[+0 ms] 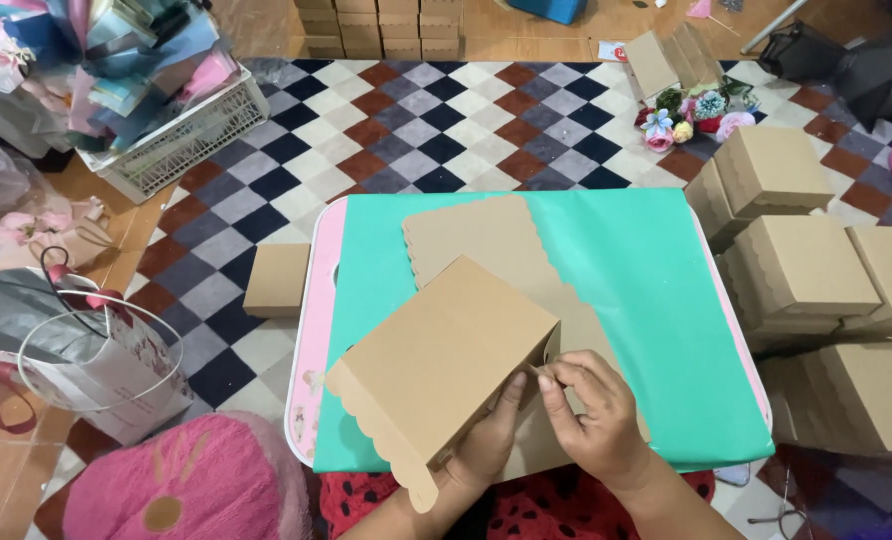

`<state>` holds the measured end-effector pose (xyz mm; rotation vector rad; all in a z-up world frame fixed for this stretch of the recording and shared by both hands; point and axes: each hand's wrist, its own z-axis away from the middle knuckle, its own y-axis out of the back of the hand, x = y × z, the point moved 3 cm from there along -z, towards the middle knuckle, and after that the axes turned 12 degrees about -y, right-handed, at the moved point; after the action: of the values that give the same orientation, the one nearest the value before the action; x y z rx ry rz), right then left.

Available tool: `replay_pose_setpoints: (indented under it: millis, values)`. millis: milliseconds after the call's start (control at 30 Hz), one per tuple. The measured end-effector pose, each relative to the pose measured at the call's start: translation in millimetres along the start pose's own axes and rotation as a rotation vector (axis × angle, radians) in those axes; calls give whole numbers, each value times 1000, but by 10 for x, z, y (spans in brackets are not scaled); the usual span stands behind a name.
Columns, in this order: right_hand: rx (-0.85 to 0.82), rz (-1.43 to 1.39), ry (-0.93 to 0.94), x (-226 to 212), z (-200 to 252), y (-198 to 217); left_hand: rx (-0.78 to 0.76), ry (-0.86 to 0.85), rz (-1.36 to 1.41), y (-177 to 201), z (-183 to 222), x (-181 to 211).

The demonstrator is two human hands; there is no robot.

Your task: Assembling a cardboard box by folding flaps and tucking them into place.

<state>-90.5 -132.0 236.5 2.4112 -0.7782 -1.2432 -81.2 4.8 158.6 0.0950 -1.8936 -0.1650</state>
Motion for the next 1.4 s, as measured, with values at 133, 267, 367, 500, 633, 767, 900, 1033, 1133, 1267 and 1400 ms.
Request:
replay_pose_setpoints:
  millis: [133, 267, 367, 500, 633, 767, 900, 1033, 1133, 1267, 1400]
  values:
    - [-25, -53, -33, 5, 7, 24, 31, -135, -50, -2, -6, 118]
    - [23, 16, 7, 30, -4, 29, 12, -138, -111, -25, -26, 160]
    - [28, 48, 19, 44, -4, 43, -7, -96, -103, -11, -47, 280]
    - [-18, 38, 15, 56, 10, 58, -83, -61, -26, -52, -25, 228]
    - [-16, 31, 20, 62, 9, 58, -82, -97, -195, -39, -11, 173]
    - [-7, 13, 32, 66, 39, 46, -35, 25, -215, -50, 40, 82]
    - [-3, -73, -8, -14, 32, 73, -191, 72, -132, 11, -2, 197]
    - [-21, -93, -38, -47, 17, 87, 114, -174, -191, -2, 81, 13]
    - [-15, -90, -25, -71, 4, 89, 68, -88, -191, 50, 47, 74]
    - [5, -69, -5, -94, -23, 72, -44, 11, -17, 92, -32, 289]
    - [16, -3, 38, -138, -33, 40, -52, -26, 155, 51, -11, 197]
